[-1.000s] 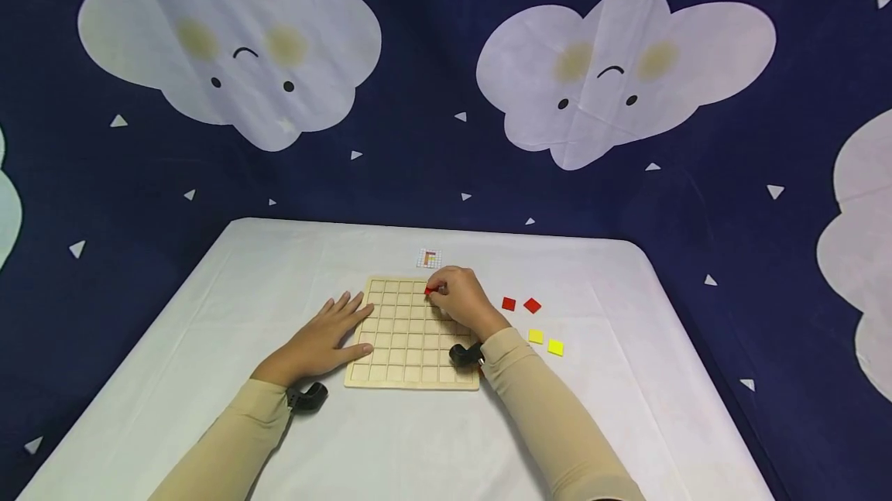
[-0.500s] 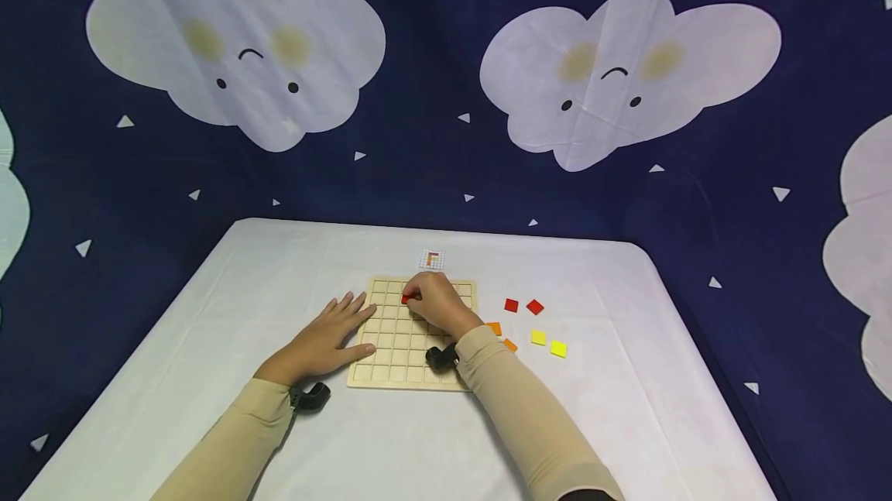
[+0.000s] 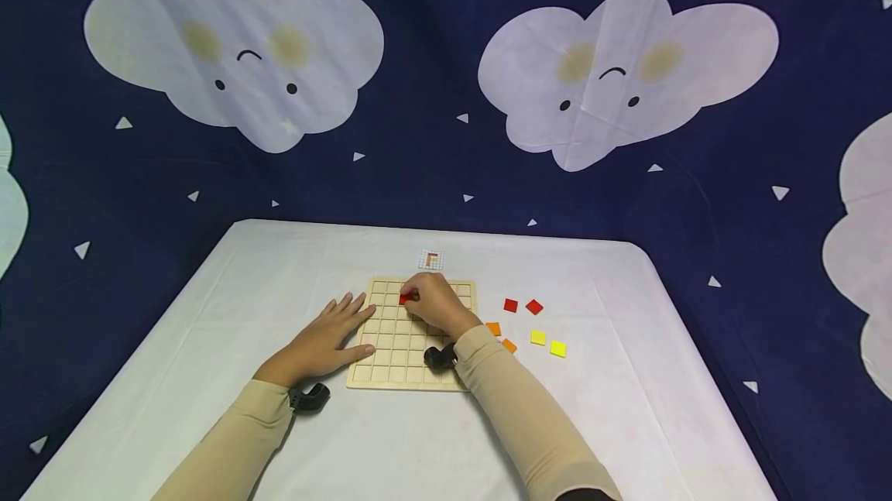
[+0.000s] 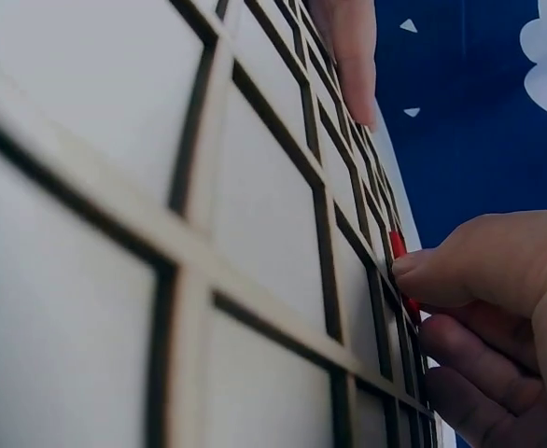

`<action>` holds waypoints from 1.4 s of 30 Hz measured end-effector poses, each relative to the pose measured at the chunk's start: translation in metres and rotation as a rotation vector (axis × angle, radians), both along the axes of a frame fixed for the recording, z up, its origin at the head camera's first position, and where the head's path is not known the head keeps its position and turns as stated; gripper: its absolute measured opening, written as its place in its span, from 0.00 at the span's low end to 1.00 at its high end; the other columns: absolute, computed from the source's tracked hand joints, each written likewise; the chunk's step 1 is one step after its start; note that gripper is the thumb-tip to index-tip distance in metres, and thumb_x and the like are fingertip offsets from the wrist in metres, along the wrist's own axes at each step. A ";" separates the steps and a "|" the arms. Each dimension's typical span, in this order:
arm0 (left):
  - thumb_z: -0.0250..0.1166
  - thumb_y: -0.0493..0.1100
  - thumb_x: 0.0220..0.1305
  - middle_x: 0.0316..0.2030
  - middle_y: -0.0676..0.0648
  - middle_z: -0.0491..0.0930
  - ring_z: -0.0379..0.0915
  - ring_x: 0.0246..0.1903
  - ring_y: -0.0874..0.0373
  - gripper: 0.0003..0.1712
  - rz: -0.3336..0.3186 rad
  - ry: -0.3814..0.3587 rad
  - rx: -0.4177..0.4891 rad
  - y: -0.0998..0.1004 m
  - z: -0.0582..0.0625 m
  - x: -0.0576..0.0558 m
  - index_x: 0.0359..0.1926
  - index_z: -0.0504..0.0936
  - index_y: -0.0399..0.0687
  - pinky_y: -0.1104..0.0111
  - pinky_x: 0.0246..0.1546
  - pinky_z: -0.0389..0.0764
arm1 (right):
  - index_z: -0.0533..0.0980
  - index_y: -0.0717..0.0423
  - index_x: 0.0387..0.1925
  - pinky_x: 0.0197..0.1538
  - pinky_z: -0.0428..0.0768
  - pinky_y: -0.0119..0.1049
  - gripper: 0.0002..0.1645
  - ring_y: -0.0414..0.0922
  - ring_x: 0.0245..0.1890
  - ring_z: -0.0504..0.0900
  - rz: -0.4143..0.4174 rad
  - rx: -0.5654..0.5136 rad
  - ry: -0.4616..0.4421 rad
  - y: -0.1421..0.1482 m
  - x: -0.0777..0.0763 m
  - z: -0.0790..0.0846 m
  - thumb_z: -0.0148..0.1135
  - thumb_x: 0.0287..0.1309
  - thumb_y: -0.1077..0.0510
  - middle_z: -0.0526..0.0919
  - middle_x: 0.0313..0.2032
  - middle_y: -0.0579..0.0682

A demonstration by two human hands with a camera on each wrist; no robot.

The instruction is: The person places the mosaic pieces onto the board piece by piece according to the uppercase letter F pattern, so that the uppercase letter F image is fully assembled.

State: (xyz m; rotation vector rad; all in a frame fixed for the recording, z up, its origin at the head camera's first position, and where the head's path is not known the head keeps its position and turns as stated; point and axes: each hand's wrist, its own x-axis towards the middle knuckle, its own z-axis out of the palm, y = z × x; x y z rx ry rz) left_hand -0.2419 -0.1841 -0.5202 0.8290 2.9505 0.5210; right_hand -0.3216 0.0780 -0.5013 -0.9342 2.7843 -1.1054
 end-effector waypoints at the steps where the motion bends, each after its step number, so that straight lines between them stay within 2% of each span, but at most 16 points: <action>1: 0.57 0.73 0.73 0.81 0.38 0.52 0.41 0.80 0.39 0.50 0.000 -0.001 0.002 0.000 0.000 0.000 0.82 0.63 0.47 0.45 0.78 0.43 | 0.88 0.60 0.47 0.51 0.84 0.37 0.12 0.45 0.47 0.85 -0.001 -0.006 0.000 0.001 0.000 0.000 0.73 0.61 0.68 0.87 0.48 0.51; 8: 0.56 0.73 0.73 0.81 0.38 0.52 0.40 0.80 0.39 0.50 0.005 -0.013 0.003 0.000 0.001 0.001 0.82 0.63 0.47 0.46 0.78 0.42 | 0.87 0.60 0.51 0.53 0.84 0.40 0.12 0.46 0.49 0.85 -0.017 -0.063 0.016 0.030 0.006 0.003 0.72 0.66 0.65 0.86 0.50 0.49; 13: 0.56 0.73 0.73 0.81 0.38 0.51 0.40 0.80 0.38 0.50 0.003 -0.011 -0.003 0.000 0.001 0.001 0.82 0.62 0.47 0.45 0.78 0.42 | 0.87 0.62 0.50 0.53 0.85 0.47 0.13 0.52 0.50 0.85 -0.110 -0.061 0.072 0.075 0.009 0.006 0.73 0.64 0.66 0.87 0.50 0.52; 19: 0.58 0.72 0.73 0.81 0.37 0.52 0.40 0.80 0.38 0.50 0.005 -0.004 0.001 0.001 0.002 0.001 0.82 0.63 0.46 0.45 0.78 0.42 | 0.86 0.63 0.52 0.55 0.84 0.53 0.16 0.58 0.52 0.85 -0.262 -0.012 0.085 0.138 0.017 0.008 0.73 0.63 0.67 0.86 0.52 0.59; 24: 0.57 0.73 0.72 0.81 0.38 0.51 0.40 0.80 0.39 0.51 0.009 -0.004 -0.003 0.001 0.000 0.000 0.82 0.62 0.46 0.45 0.78 0.42 | 0.85 0.64 0.54 0.56 0.83 0.55 0.21 0.57 0.52 0.84 -0.306 0.048 0.063 0.172 0.024 0.006 0.76 0.60 0.66 0.85 0.55 0.61; 27: 0.57 0.73 0.72 0.81 0.38 0.51 0.40 0.80 0.39 0.51 0.010 -0.006 0.000 0.003 -0.001 -0.001 0.82 0.62 0.47 0.45 0.78 0.42 | 0.85 0.64 0.54 0.55 0.83 0.54 0.21 0.55 0.50 0.84 -0.296 0.084 0.054 0.183 0.026 0.003 0.77 0.59 0.65 0.85 0.53 0.58; 34: 0.57 0.73 0.72 0.81 0.38 0.51 0.40 0.80 0.39 0.50 0.014 0.001 -0.001 0.002 -0.004 -0.001 0.82 0.62 0.47 0.46 0.78 0.42 | 0.87 0.62 0.52 0.57 0.82 0.52 0.17 0.52 0.49 0.83 -0.283 0.107 0.042 0.185 0.023 -0.004 0.76 0.60 0.64 0.87 0.50 0.55; 42: 0.58 0.72 0.73 0.81 0.38 0.51 0.39 0.80 0.39 0.50 0.012 -0.009 -0.002 0.003 -0.001 0.000 0.82 0.62 0.47 0.46 0.78 0.41 | 0.88 0.59 0.48 0.50 0.82 0.48 0.13 0.48 0.42 0.82 -0.281 0.110 0.062 0.180 0.018 -0.007 0.77 0.60 0.64 0.88 0.45 0.51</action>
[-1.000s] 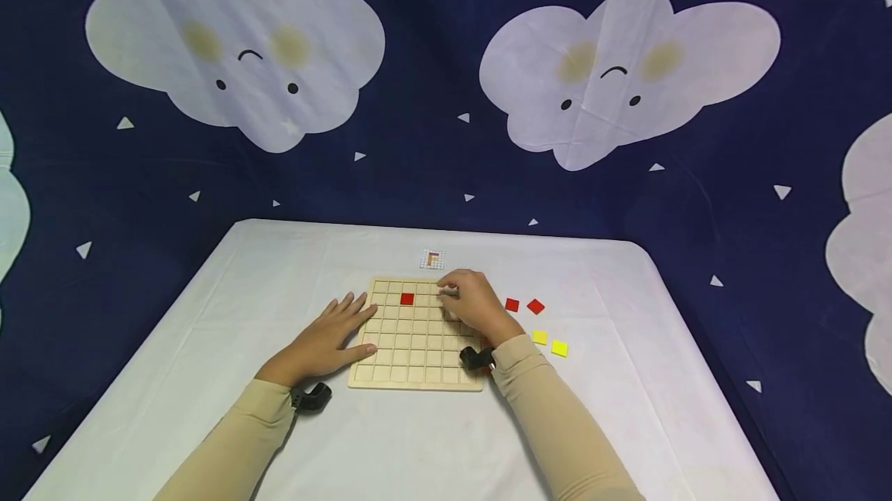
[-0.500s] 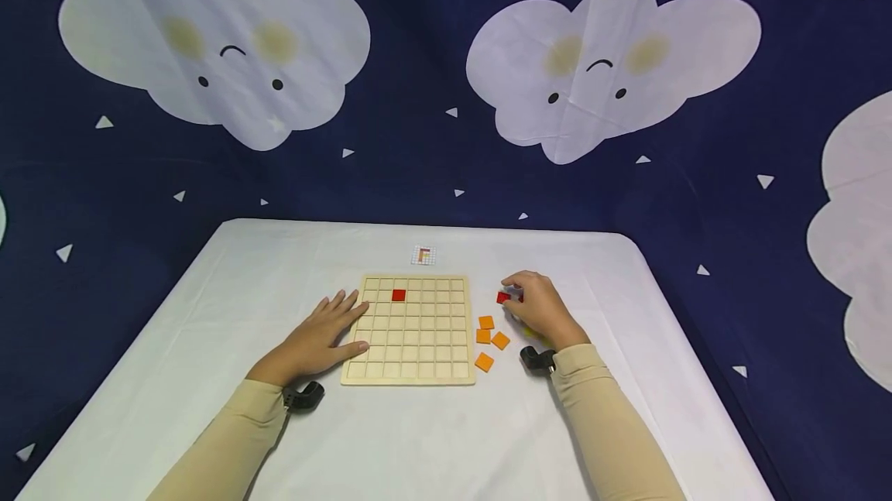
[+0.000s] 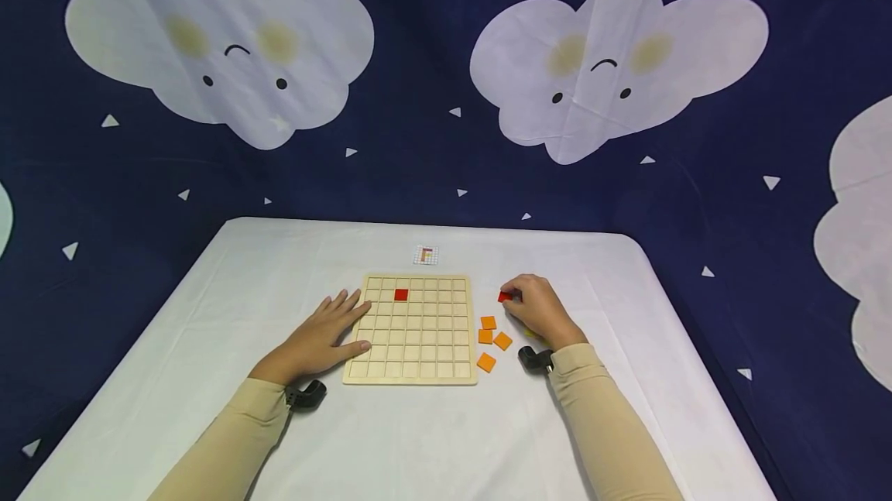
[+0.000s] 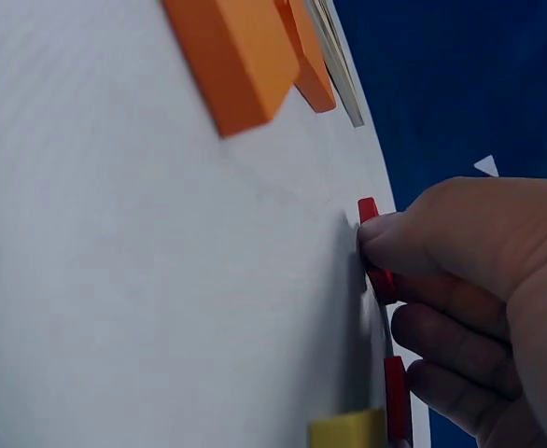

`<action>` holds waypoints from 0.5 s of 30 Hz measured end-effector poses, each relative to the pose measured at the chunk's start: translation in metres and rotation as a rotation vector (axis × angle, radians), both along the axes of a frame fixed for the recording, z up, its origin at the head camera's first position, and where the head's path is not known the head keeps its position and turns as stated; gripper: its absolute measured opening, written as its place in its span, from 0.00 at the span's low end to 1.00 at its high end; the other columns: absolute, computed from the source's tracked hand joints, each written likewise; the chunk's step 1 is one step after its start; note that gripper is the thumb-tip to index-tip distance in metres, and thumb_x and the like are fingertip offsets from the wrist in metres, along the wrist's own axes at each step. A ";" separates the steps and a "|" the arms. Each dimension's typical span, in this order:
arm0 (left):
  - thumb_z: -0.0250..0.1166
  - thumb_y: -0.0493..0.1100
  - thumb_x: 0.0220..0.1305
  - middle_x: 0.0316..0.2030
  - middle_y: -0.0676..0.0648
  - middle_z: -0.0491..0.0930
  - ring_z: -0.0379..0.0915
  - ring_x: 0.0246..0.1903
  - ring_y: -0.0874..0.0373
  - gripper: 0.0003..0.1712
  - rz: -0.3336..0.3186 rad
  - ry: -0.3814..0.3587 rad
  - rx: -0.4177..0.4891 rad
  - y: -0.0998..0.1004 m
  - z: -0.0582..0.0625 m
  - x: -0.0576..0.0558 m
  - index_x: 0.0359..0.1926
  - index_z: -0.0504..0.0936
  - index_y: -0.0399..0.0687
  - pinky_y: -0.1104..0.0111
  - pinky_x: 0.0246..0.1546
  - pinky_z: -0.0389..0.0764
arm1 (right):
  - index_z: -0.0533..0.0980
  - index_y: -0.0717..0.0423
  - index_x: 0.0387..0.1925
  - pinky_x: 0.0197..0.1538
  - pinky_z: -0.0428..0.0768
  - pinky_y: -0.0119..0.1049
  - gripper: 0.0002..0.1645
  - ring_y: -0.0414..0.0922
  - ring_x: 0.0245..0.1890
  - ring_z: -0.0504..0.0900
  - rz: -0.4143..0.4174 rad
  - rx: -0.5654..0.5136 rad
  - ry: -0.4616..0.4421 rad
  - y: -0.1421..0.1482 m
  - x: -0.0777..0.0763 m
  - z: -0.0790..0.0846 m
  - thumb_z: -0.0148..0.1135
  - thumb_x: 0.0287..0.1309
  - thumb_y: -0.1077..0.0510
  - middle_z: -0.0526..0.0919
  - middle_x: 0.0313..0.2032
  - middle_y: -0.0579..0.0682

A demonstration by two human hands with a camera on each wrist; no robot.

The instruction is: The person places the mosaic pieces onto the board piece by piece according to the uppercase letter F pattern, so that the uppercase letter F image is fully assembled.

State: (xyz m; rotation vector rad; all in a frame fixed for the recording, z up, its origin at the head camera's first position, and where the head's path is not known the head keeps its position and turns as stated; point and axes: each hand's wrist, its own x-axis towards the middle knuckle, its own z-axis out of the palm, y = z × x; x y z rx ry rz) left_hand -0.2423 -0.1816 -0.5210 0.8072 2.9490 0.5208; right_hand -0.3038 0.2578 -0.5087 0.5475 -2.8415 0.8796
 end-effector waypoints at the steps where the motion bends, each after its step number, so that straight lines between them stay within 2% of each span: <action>1: 0.58 0.72 0.73 0.81 0.38 0.51 0.39 0.80 0.39 0.50 -0.002 0.002 0.001 0.000 0.000 0.000 0.82 0.62 0.47 0.46 0.78 0.41 | 0.89 0.59 0.47 0.50 0.82 0.48 0.13 0.47 0.42 0.82 -0.002 -0.005 0.000 -0.001 0.000 0.000 0.77 0.60 0.64 0.88 0.45 0.51; 8: 0.58 0.72 0.72 0.81 0.37 0.51 0.39 0.80 0.39 0.50 -0.005 0.004 0.004 0.000 0.000 0.000 0.82 0.62 0.47 0.46 0.78 0.41 | 0.89 0.58 0.45 0.51 0.83 0.48 0.11 0.47 0.43 0.84 0.027 -0.054 0.000 -0.017 -0.002 0.002 0.77 0.59 0.66 0.87 0.43 0.49; 15: 0.58 0.72 0.72 0.81 0.38 0.51 0.39 0.80 0.39 0.50 -0.003 0.002 0.012 0.000 -0.001 0.000 0.82 0.62 0.47 0.45 0.78 0.40 | 0.88 0.58 0.48 0.54 0.84 0.47 0.12 0.47 0.46 0.85 0.092 -0.098 -0.032 -0.046 -0.008 0.007 0.75 0.62 0.65 0.87 0.46 0.48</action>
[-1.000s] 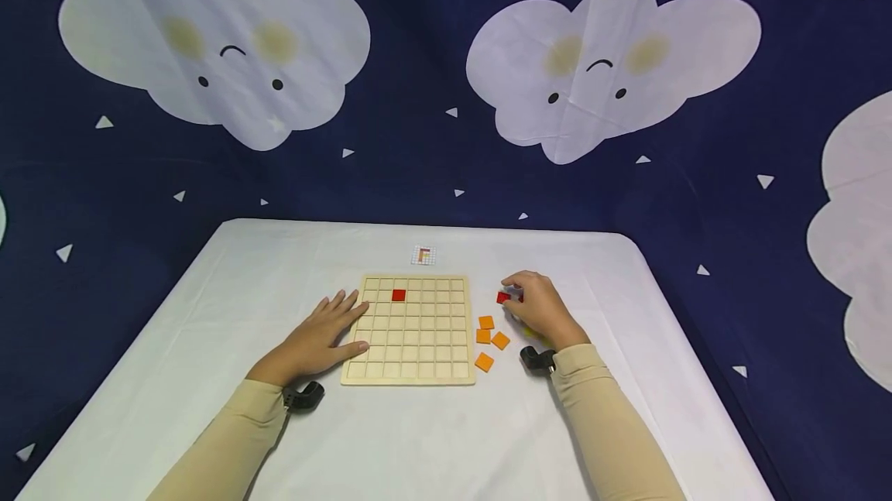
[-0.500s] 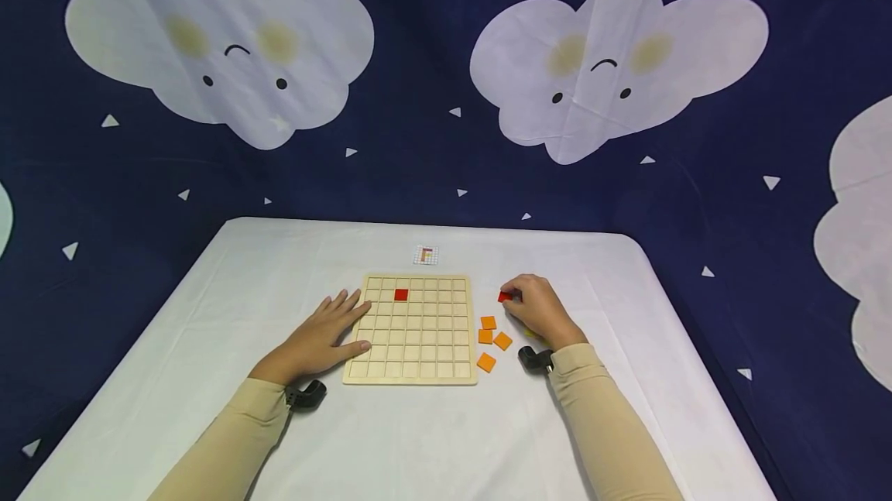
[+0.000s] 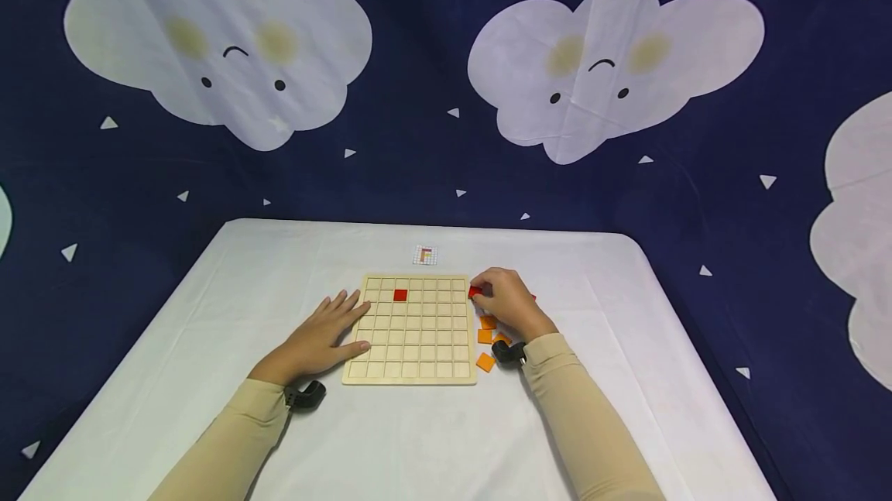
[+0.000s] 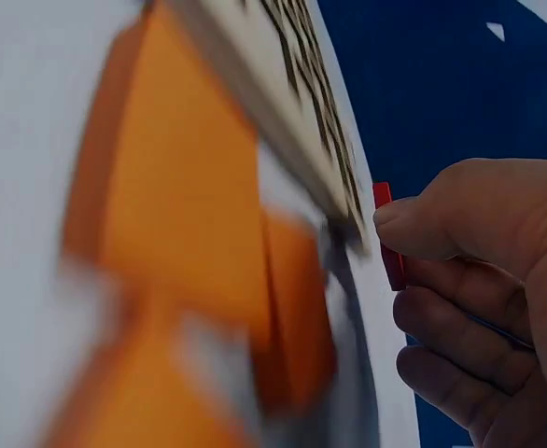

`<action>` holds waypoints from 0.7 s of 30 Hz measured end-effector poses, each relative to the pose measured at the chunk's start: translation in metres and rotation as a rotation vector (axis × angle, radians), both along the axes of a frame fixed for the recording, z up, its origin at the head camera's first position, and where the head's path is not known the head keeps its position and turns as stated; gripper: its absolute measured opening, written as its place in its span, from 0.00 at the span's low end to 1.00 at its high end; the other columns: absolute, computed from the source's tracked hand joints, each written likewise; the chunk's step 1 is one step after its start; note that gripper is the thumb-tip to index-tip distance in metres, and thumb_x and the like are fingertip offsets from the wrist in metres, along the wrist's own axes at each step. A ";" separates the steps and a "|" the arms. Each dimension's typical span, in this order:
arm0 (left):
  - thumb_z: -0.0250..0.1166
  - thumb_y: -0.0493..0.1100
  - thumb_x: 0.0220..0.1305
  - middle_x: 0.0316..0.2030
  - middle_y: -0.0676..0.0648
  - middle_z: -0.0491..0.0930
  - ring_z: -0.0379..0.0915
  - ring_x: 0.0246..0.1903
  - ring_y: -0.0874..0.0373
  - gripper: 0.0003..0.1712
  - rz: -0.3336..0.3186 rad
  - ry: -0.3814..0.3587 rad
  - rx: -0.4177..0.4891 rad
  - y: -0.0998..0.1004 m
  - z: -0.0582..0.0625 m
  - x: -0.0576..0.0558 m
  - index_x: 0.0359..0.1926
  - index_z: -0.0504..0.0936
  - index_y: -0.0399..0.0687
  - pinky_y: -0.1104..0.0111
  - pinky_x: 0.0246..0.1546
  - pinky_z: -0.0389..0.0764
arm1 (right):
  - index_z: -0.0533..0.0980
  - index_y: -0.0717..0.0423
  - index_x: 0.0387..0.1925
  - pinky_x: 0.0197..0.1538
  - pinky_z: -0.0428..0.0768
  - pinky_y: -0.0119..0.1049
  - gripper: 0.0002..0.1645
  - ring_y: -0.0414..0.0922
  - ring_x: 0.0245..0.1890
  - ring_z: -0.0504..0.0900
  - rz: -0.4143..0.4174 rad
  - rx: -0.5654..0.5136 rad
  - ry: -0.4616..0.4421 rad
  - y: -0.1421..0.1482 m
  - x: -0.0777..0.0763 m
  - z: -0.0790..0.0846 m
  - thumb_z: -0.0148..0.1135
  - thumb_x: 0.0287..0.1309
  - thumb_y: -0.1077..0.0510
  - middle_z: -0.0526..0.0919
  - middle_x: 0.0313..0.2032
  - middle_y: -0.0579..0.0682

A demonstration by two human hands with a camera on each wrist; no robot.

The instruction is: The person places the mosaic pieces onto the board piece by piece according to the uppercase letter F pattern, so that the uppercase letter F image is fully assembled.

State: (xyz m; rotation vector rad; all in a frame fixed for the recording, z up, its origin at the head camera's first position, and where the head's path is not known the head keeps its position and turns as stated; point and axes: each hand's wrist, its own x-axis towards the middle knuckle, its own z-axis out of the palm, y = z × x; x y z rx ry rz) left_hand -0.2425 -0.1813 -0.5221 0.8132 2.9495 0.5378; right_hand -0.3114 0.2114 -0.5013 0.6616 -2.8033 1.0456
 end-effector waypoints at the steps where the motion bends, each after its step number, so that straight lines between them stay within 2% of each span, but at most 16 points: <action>1: 0.58 0.72 0.72 0.81 0.38 0.51 0.39 0.80 0.39 0.50 0.002 -0.002 -0.001 0.000 0.000 0.000 0.82 0.62 0.47 0.46 0.78 0.40 | 0.88 0.58 0.48 0.54 0.84 0.46 0.12 0.47 0.47 0.85 0.012 -0.001 -0.003 -0.005 -0.001 0.001 0.75 0.63 0.65 0.87 0.46 0.48; 7: 0.58 0.71 0.73 0.81 0.38 0.51 0.39 0.80 0.39 0.50 0.000 -0.003 -0.006 -0.001 0.001 0.000 0.82 0.62 0.47 0.46 0.78 0.40 | 0.88 0.60 0.49 0.52 0.84 0.45 0.13 0.47 0.45 0.84 0.082 -0.009 -0.002 -0.033 -0.007 0.005 0.75 0.63 0.65 0.87 0.46 0.49; 13: 0.58 0.72 0.73 0.81 0.38 0.51 0.39 0.80 0.38 0.50 -0.005 -0.001 -0.006 0.000 0.003 0.002 0.82 0.62 0.47 0.45 0.78 0.40 | 0.88 0.58 0.48 0.51 0.83 0.41 0.13 0.43 0.44 0.84 0.128 0.009 0.012 -0.057 -0.012 0.003 0.75 0.61 0.65 0.88 0.46 0.48; 21: 0.58 0.72 0.73 0.81 0.38 0.51 0.40 0.80 0.38 0.50 -0.001 0.001 -0.013 -0.001 0.003 0.002 0.82 0.62 0.47 0.45 0.78 0.41 | 0.88 0.59 0.47 0.49 0.84 0.37 0.12 0.42 0.43 0.84 0.209 0.028 0.035 -0.085 -0.014 0.002 0.75 0.61 0.66 0.87 0.44 0.48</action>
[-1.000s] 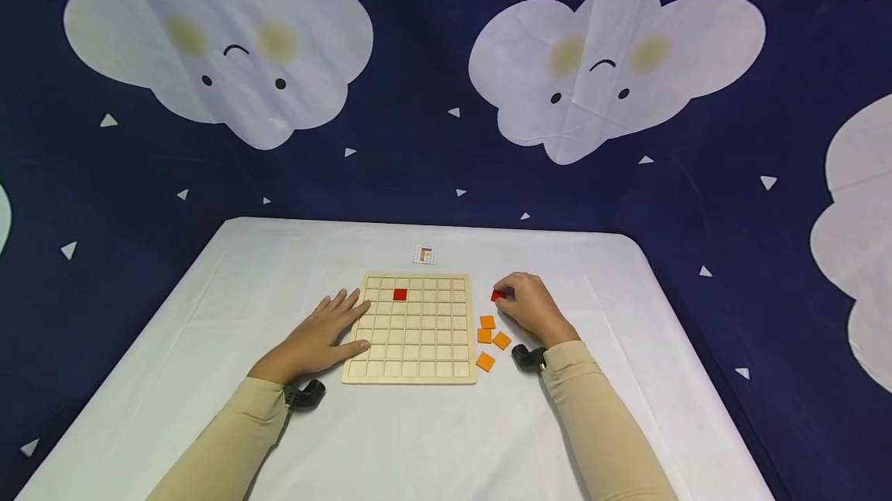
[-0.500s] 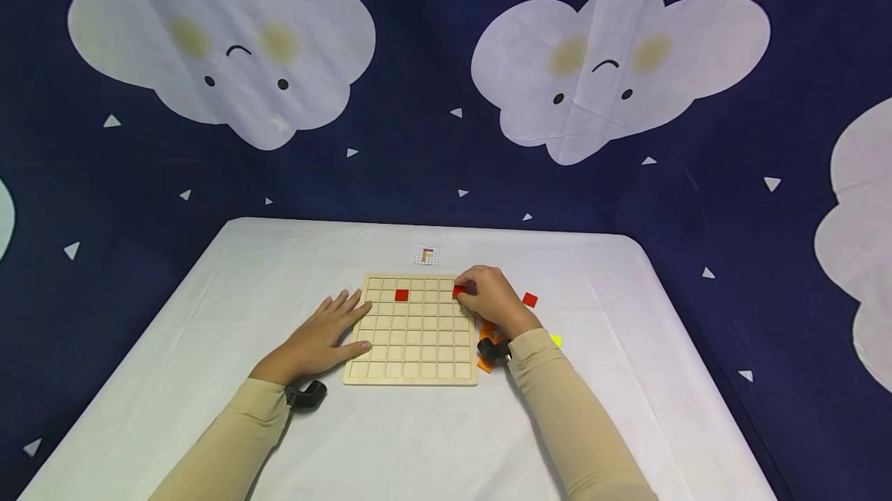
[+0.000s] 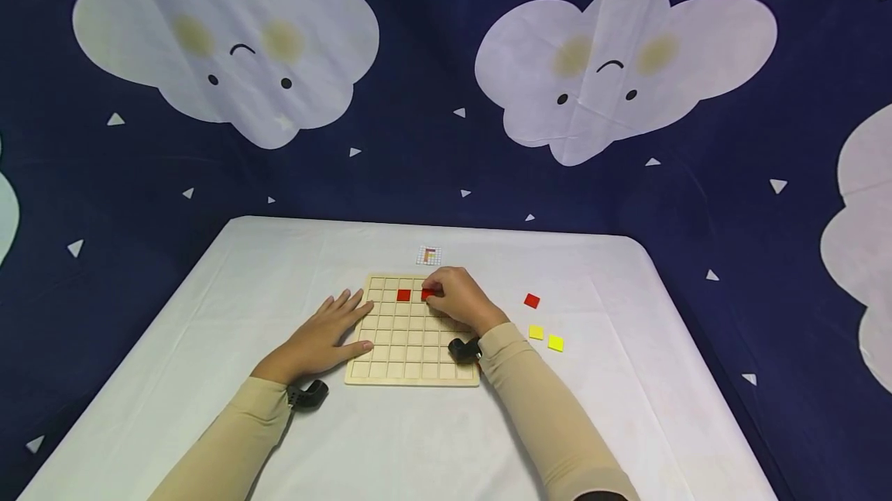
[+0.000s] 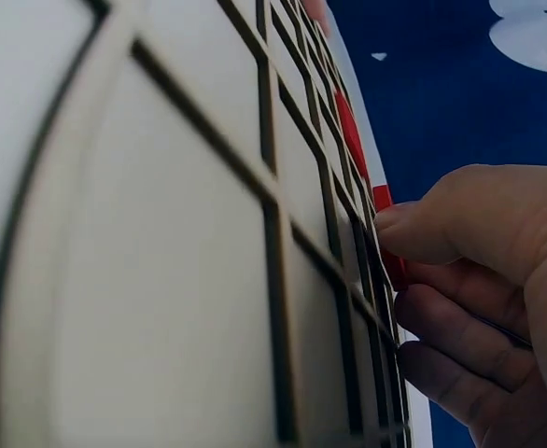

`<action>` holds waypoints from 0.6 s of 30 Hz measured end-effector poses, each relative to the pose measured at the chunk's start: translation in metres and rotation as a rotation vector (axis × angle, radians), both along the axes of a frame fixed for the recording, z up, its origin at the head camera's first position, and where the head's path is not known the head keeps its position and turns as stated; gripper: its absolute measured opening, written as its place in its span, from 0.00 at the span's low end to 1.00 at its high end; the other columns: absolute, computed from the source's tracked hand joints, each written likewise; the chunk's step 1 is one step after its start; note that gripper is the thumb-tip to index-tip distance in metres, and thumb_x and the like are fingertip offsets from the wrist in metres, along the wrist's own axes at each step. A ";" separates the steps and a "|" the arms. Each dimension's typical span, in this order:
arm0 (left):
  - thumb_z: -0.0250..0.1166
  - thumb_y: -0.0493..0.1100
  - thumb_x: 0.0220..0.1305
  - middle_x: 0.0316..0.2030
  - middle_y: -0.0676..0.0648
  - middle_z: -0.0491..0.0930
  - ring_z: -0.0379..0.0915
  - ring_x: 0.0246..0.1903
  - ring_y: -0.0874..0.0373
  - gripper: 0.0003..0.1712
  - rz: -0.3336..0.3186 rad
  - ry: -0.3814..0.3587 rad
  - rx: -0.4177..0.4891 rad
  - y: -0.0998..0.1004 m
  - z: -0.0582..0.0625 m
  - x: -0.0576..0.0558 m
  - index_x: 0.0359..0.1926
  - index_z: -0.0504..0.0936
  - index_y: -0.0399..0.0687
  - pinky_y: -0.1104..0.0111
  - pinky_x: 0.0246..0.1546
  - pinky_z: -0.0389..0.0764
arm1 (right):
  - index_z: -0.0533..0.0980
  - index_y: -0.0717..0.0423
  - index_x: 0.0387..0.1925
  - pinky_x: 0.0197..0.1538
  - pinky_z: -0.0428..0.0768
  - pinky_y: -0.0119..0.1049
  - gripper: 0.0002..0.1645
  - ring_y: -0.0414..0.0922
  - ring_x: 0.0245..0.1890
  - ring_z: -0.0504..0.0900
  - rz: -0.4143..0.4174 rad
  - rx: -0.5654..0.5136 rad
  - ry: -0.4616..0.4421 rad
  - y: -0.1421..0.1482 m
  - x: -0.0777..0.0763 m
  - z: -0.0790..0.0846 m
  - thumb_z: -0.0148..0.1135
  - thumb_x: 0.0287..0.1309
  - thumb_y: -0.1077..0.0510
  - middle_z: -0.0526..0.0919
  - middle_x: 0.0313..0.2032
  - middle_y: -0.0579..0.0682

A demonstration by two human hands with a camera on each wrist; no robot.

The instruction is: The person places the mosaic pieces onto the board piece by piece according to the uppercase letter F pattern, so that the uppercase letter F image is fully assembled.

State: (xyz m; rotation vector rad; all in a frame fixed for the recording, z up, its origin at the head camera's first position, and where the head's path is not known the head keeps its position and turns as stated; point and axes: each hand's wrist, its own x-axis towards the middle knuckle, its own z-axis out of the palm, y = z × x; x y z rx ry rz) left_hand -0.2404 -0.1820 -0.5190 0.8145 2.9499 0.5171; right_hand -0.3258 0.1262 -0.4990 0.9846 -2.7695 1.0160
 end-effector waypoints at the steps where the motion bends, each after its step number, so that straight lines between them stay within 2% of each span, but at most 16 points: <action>1: 0.58 0.72 0.73 0.81 0.38 0.51 0.40 0.80 0.38 0.50 0.000 0.000 0.002 0.000 0.000 0.000 0.82 0.62 0.47 0.45 0.78 0.41 | 0.88 0.59 0.47 0.49 0.84 0.37 0.12 0.42 0.43 0.84 0.004 0.004 -0.002 -0.002 0.000 0.000 0.75 0.61 0.66 0.87 0.43 0.48; 9: 0.58 0.71 0.73 0.81 0.38 0.51 0.40 0.80 0.39 0.49 -0.001 -0.002 -0.006 0.000 -0.001 -0.001 0.82 0.61 0.48 0.45 0.78 0.41 | 0.88 0.59 0.48 0.49 0.83 0.35 0.13 0.42 0.43 0.84 0.026 0.044 0.021 -0.017 0.001 0.000 0.75 0.61 0.66 0.87 0.44 0.48; 18: 0.58 0.71 0.73 0.81 0.39 0.51 0.39 0.80 0.39 0.49 -0.001 -0.008 -0.002 0.000 0.000 -0.001 0.82 0.61 0.48 0.46 0.78 0.41 | 0.88 0.59 0.48 0.49 0.83 0.37 0.13 0.43 0.43 0.84 -0.003 0.051 0.021 -0.021 0.003 0.000 0.75 0.61 0.66 0.87 0.45 0.49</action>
